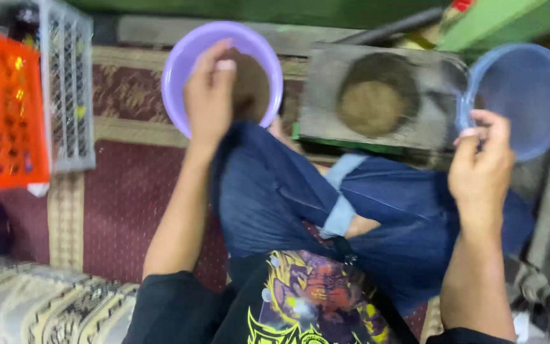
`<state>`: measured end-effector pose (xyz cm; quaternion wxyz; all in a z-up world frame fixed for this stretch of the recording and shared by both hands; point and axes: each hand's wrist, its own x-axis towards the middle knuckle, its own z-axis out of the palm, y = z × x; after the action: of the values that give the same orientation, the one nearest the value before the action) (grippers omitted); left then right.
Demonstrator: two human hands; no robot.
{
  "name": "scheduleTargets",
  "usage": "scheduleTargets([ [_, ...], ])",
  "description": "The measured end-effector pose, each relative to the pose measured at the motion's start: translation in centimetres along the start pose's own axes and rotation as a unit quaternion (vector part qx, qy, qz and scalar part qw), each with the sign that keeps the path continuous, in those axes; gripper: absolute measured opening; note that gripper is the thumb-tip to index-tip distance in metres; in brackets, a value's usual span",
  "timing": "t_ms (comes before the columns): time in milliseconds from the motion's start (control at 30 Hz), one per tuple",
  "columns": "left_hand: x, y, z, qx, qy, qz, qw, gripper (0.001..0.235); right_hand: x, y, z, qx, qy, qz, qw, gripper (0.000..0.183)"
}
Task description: A person sits on the floor and uses a spoon to transfer brown powder from a purple bowl into a stone mortar, then uses a brush to spread the powder.
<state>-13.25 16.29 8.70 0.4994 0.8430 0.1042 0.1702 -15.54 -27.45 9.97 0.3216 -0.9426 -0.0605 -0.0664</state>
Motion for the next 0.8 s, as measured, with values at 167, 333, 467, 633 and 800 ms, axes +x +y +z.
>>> scheduleTargets([
  [167, -6.6, -11.3, -10.7, 0.039, 0.165, -0.165, 0.972, 0.037, 3.7, -8.9, 7.9, -0.005, -0.123, -0.110, 0.986, 0.024],
  [333, -11.1, -19.6, -9.8, 0.017, 0.165, -0.245, 0.955, 0.036, 7.3, -13.9, 14.7, -0.050, -0.191, -0.203, 0.959, 0.025],
  [467, -10.5, -20.5, -8.1, -0.020, 0.175, -0.239, 0.955, 0.033, 10.4, -15.4, 20.1, -0.152, -0.213, -0.251, 0.932, 0.025],
  [633, -8.3, -20.0, -7.7, -0.067, 0.196, -0.234, 0.950, 0.044, 14.7, -18.6, 26.3, -0.137, -0.314, -0.205, 0.917, 0.037],
  [800, -7.8, -17.3, -7.6, 0.093, 0.148, -0.226, 0.958, 0.060, 16.4, -20.0, 30.6, -0.153, -0.310, -0.165, 0.924, 0.046],
])
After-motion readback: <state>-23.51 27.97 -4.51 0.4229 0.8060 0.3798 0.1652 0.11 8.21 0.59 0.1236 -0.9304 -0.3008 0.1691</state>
